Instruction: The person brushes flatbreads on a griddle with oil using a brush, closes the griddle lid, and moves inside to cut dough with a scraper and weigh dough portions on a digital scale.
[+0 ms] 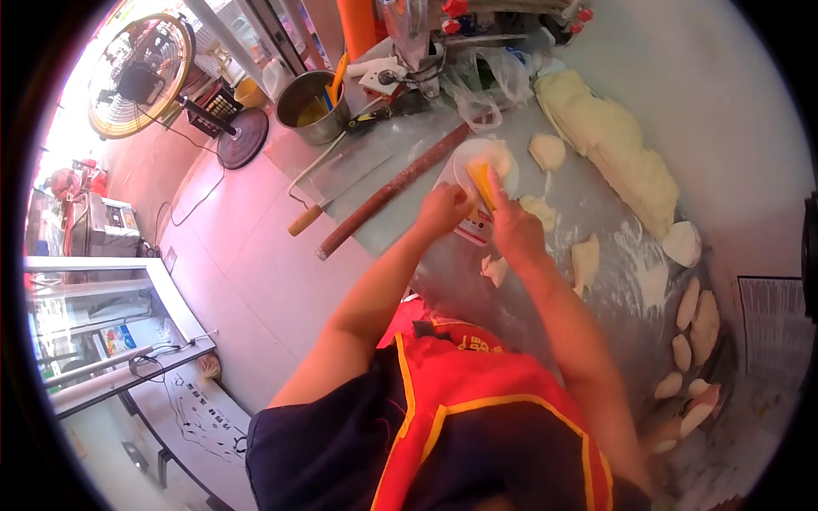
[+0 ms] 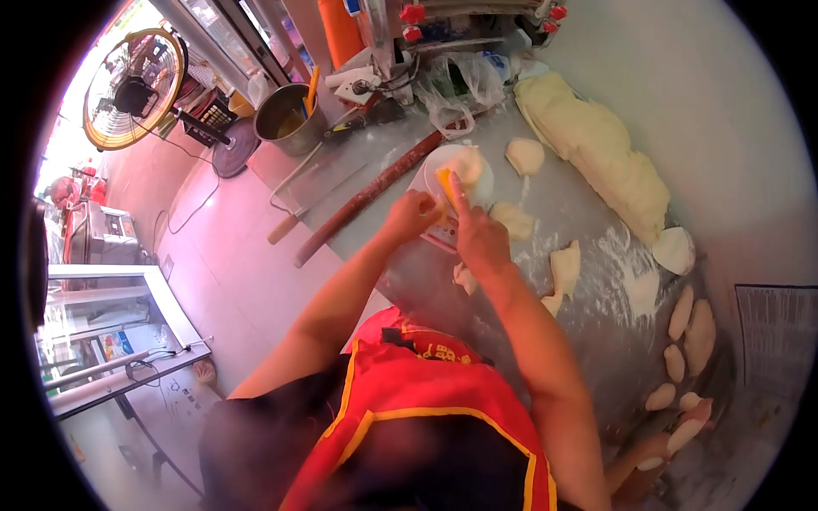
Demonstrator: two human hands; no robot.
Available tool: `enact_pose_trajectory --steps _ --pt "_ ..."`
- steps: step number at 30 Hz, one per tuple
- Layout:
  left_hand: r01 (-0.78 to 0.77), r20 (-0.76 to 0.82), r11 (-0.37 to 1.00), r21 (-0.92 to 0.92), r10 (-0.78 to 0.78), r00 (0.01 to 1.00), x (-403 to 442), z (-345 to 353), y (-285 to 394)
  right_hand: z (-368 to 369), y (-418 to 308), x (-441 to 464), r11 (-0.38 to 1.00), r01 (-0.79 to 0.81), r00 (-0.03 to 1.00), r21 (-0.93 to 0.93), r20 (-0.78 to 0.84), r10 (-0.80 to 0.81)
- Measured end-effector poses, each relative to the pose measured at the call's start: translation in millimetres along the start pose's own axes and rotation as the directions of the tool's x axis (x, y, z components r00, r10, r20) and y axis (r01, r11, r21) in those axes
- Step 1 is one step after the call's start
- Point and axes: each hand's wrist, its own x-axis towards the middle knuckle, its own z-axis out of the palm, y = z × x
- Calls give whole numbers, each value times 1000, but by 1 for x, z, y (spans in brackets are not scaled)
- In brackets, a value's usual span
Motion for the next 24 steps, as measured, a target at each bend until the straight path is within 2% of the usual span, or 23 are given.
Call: enact_pose_trajectory --steps 3,6,9,12,15,16,19,21,24 --pt "190 308 981 -29 -172 936 -31 -10 15 -28 -8 -17 991 21 994 134 -114 -6" --pt "148 344 985 -86 -110 933 -56 22 1 -55 -5 -39 955 39 976 293 -215 26" --pt "-4 424 1000 22 -5 905 -67 48 -6 -63 14 -67 941 -216 973 261 -19 229" --pt "-37 405 998 50 13 914 -78 42 15 -62 28 -98 956 -174 981 236 -42 189" --pt "-78 343 994 79 47 938 -84 51 14 -62 38 -124 959 -200 980 199 52 193" --pt "-89 314 993 83 59 948 -84 54 13 -63 38 -130 955 -225 974 193 78 214" --pt "-67 416 967 246 -42 909 -83 63 17 -71 32 -140 930 -315 944 189 168 285" --pt "-36 405 972 233 -64 912 -83 58 28 -74 30 -144 895 -400 902 196 258 347" --pt "-32 392 974 224 -60 918 -86 59 34 -76 30 -147 888 -452 843 86 367 394"
